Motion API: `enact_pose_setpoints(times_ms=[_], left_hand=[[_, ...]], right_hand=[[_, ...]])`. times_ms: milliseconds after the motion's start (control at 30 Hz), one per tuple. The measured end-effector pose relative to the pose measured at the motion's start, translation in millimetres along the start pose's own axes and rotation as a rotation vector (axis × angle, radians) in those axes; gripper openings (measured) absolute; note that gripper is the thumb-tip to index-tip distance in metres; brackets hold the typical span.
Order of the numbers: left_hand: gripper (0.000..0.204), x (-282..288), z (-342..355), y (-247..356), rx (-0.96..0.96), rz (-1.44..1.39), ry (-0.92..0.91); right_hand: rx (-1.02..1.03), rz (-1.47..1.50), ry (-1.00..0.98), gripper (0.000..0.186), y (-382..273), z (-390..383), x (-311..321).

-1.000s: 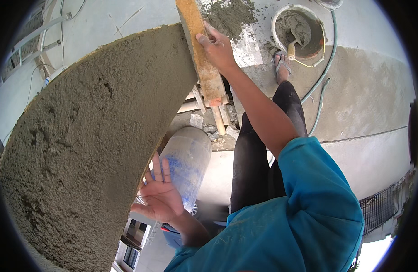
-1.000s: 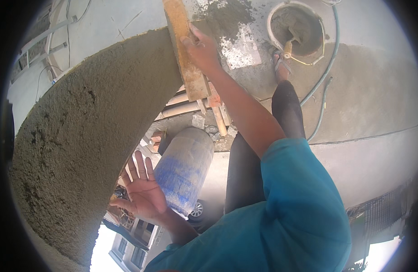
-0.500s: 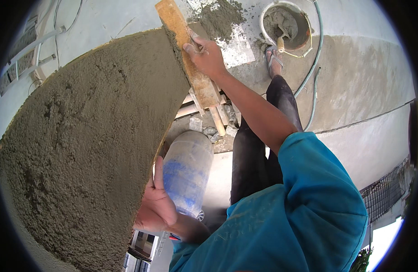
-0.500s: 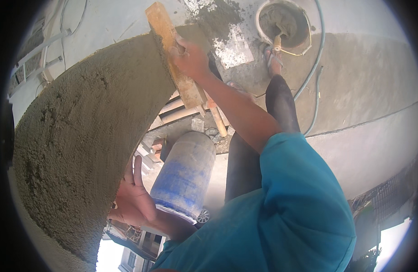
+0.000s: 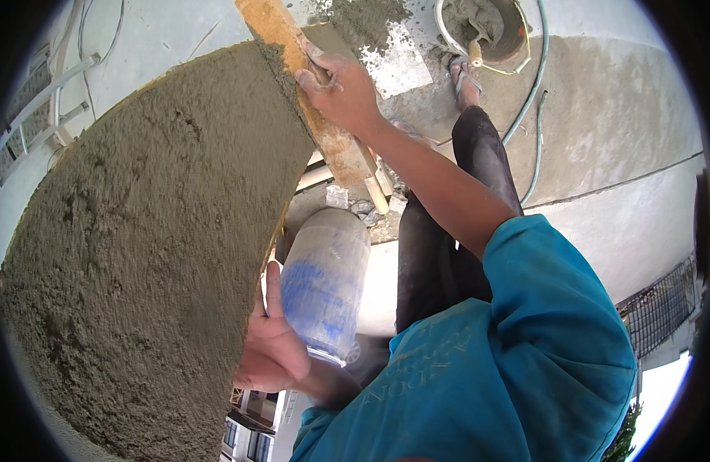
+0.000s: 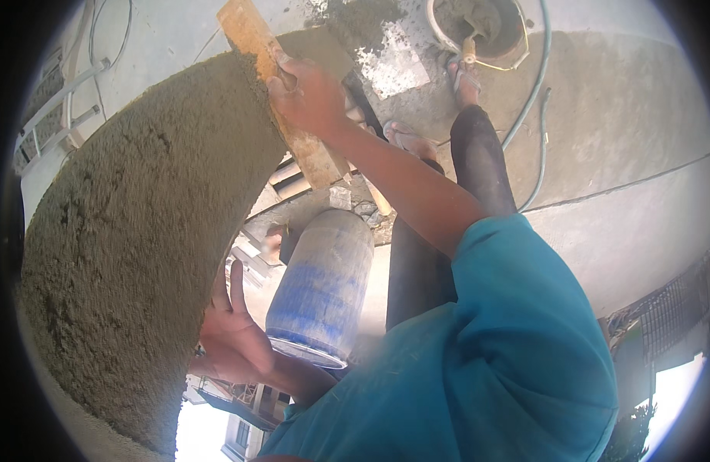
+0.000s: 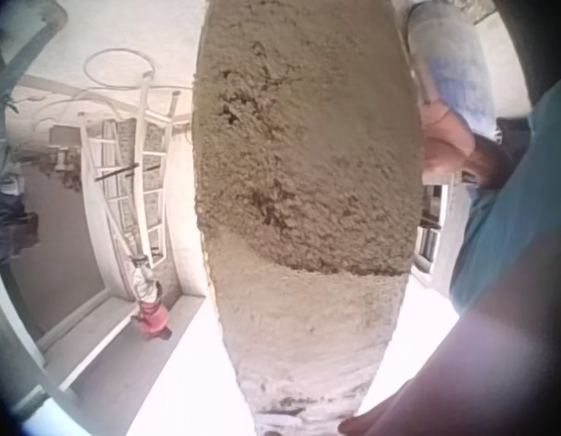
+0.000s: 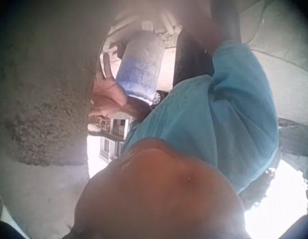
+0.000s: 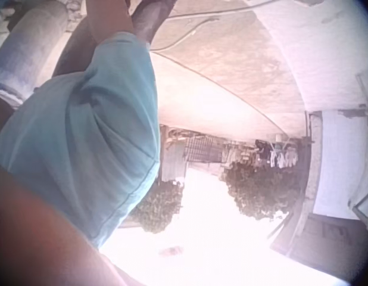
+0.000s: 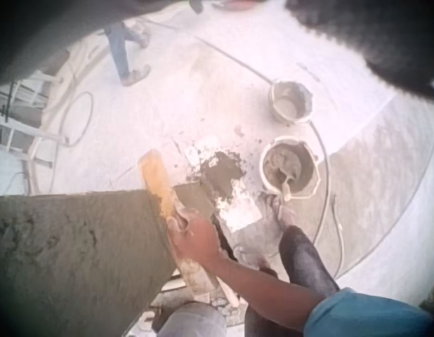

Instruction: The person scoops wet cement from a bucket with a trowel and applies it to a vertical wall surface. They use a wooden straightedge to level and smooth the applied cement, repeatedly scraping off excess material and returning it to the bucket. The person continues this cycle of applying and leveling the cement across the wall.

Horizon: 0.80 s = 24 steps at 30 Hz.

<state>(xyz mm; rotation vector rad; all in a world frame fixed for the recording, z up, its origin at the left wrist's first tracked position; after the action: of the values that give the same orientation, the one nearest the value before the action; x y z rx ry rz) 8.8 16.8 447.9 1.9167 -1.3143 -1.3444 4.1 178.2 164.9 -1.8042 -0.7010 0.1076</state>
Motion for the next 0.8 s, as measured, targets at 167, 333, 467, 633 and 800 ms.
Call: enact_pose_setpoints(times_ms=[167,333,467,633,800], left_hand=[[0.105,-5,5,-1,0.025,0.036,-0.04],[0.112,-8,1,-2,0.006,0.081,0.032],[0.11,-6,3,-3,0.004,0.124,-0.006],[0.11,-4,8,-2,0.005,0.197,-0.077],[0.114,1,6,0,-0.035,0.345,-0.082]], right_hand=[[-0.028,-0.075,0.078,0.051,31,55,-14],[0.049,-0.069,0.013,0.049,-5,-4,3],[-0.029,-0.114,-0.002,0.049,-1,11,-2],[-0.081,-0.081,0.03,0.049,37,50,-14],[0.022,-0.044,-0.05,0.053,3,-2,6]])
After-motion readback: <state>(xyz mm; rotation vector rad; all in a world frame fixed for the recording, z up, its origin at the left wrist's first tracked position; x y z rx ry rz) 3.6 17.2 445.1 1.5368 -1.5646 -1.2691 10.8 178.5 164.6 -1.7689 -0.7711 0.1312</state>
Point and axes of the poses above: each hand's wrist, its own z-axis towards the middle knuckle, its own x-axis out of the back of the hand, y = z × x, the point moved 1 cm from there along z, towards the middle knuckle, and after that the axes turned 8 degrees about y, right-handed, at the moved point
